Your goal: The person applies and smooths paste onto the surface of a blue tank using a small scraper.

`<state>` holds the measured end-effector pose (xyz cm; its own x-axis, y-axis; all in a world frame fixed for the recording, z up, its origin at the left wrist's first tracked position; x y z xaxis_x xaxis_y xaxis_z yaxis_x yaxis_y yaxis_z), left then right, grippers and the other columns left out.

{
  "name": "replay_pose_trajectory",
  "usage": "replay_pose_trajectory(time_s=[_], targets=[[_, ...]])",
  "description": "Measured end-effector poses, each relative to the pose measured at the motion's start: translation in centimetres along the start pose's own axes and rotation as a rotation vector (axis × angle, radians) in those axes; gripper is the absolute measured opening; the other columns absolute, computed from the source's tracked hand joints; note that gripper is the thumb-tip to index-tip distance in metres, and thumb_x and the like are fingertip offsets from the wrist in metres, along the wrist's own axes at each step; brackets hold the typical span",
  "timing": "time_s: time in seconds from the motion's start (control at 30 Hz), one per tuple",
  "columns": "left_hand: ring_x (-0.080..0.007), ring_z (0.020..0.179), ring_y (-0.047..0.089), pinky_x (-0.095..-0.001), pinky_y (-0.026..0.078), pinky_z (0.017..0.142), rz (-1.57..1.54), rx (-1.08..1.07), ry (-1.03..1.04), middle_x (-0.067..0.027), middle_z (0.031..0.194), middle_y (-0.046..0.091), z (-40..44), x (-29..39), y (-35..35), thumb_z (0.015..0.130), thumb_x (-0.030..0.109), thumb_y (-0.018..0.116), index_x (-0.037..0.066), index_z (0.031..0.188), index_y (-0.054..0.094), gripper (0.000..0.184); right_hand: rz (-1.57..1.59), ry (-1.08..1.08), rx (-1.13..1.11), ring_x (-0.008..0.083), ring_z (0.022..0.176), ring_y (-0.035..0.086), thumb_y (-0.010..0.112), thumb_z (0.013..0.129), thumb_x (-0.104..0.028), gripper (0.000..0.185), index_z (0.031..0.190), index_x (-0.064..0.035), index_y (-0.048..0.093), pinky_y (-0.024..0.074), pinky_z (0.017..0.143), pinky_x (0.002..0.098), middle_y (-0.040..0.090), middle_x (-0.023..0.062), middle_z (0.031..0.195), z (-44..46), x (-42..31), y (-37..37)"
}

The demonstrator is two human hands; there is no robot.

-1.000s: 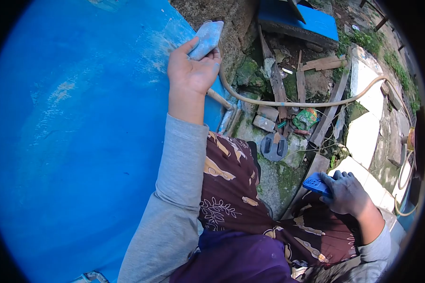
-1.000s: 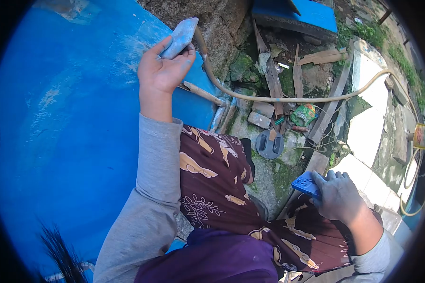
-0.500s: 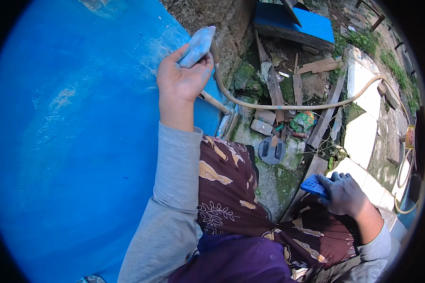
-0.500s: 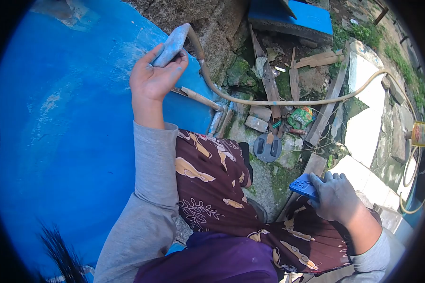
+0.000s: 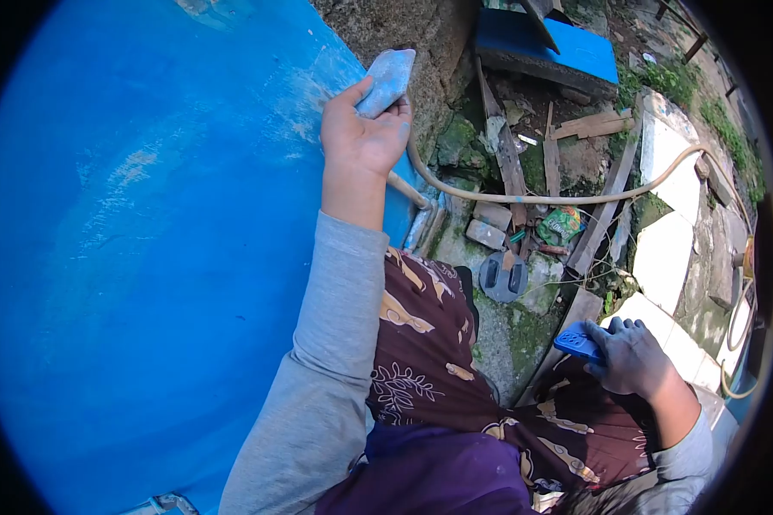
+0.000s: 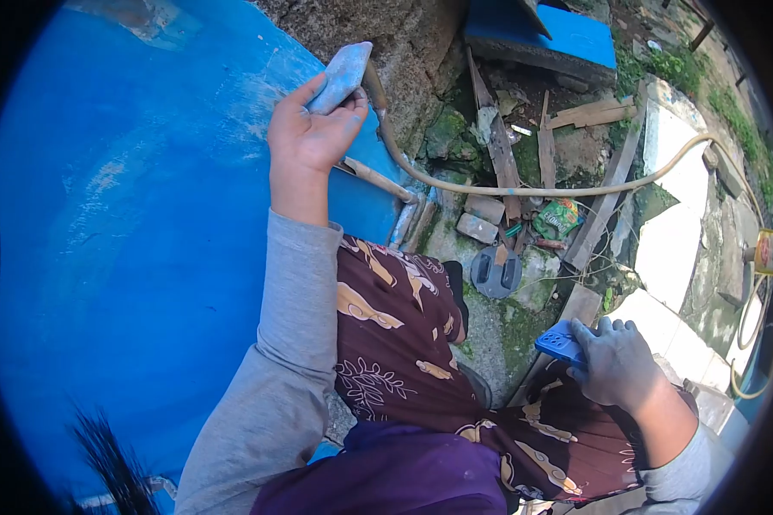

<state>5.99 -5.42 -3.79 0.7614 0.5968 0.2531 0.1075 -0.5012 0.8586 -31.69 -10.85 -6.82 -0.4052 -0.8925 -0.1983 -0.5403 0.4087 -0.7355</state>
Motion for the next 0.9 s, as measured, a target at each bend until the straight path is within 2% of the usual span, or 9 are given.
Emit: replay_pose_trajectory(time_s=[0.13, 0.17, 0.4, 0.43, 0.53, 0.63, 0.9], targets=[[-0.0272, 0.108, 0.045, -0.0419, 0.036, 0.089, -0.001, -0.050, 0.052, -0.0175, 0.117, 0.044, -1.8, 0.7, 0.7, 0.086, 0.002, 0.046, -0.005, 0.119, 0.036, 0.035, 0.006, -0.005, 0.020, 0.0320, 0.087, 0.055, 0.065, 0.070, -0.031, 0.059, 0.120, -0.0052, 0.049, 0.0412, 0.080, 0.0378, 0.057, 0.0193, 0.094, 0.0, 0.3, -0.1], [-0.0274, 0.107, 0.046, -0.0415, 0.036, 0.089, 0.008, -0.068, 0.007, -0.0178, 0.116, 0.045, -1.3, 0.8, 0.7, 0.087, 0.002, 0.046, -0.005, 0.118, 0.036, 0.033, 0.014, 0.003, 0.017, 0.0320, 0.087, 0.055, 0.065, 0.070, -0.031, 0.059, 0.120, -0.0052, 0.049, 0.0412, 0.080, 0.0378, 0.057, 0.0193, 0.094, -0.1, 0.4, 0.0], [-0.0271, 0.107, 0.045, -0.0408, 0.036, 0.090, -0.024, 0.022, -0.019, -0.0174, 0.117, 0.044, -0.5, 0.0, -0.1, 0.087, 0.003, 0.046, -0.005, 0.121, 0.035, 0.036, -0.005, -0.003, 0.005, 0.0318, 0.088, 0.055, 0.065, 0.070, -0.032, 0.059, 0.120, -0.0052, 0.049, 0.0410, 0.080, 0.0377, 0.057, 0.0195, 0.094, 0.1, 0.2, -0.1], [-0.0263, 0.107, 0.044, -0.0406, 0.036, 0.089, 0.008, -0.028, 0.016, -0.0166, 0.118, 0.042, -1.1, 0.3, 0.3, 0.087, 0.004, 0.046, -0.004, 0.121, 0.035, 0.037, -0.016, -0.008, 0.014, 0.0318, 0.088, 0.055, 0.065, 0.070, -0.031, 0.058, 0.120, -0.0052, 0.049, 0.0410, 0.080, 0.0377, 0.057, 0.0194, 0.094, 0.1, 0.2, -0.1], [-0.0256, 0.108, 0.044, -0.0399, 0.036, 0.088, -0.083, -0.047, -0.087, -0.0166, 0.118, 0.042, -0.6, 0.1, 0.4, 0.088, 0.005, 0.045, -0.004, 0.121, 0.034, 0.037, 0.014, 0.008, -0.012, 0.0319, 0.087, 0.055, 0.065, 0.070, -0.031, 0.058, 0.120, -0.0051, 0.049, 0.0410, 0.081, 0.0376, 0.057, 0.0195, 0.094, 0.0, 0.1, -0.4], [-0.0256, 0.108, 0.044, -0.0400, 0.036, 0.088, 0.026, 0.017, 0.013, -0.0166, 0.118, 0.042, 0.5, -0.3, 0.1, 0.088, 0.006, 0.044, -0.004, 0.121, 0.034, 0.036, 0.009, -0.004, 0.001, 0.0320, 0.087, 0.055, 0.065, 0.070, -0.031, 0.058, 0.120, -0.0049, 0.049, 0.0410, 0.081, 0.0374, 0.057, 0.0196, 0.093, -0.1, -0.1, -0.2], [-0.0257, 0.109, 0.043, -0.0404, 0.034, 0.091, 0.006, -0.030, 0.005, -0.0156, 0.119, 0.041, -0.8, 0.1, 0.4, 0.088, 0.005, 0.046, -0.004, 0.121, 0.034, 0.037, 0.007, -0.003, 0.004, 0.0321, 0.087, 0.055, 0.065, 0.070, -0.031, 0.059, 0.120, -0.0042, 0.049, 0.0410, 0.081, 0.0376, 0.056, 0.0198, 0.094, -0.2, 0.2, 0.0]])
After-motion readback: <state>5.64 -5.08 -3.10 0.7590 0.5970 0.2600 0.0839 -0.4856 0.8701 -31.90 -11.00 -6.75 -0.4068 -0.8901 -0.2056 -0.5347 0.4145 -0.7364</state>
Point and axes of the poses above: each hand's wrist, its own z-axis towards the middle knuckle, its own y-axis out of the palm, x = y × z, the point moved 9 cm from there along z, towards the middle knuckle
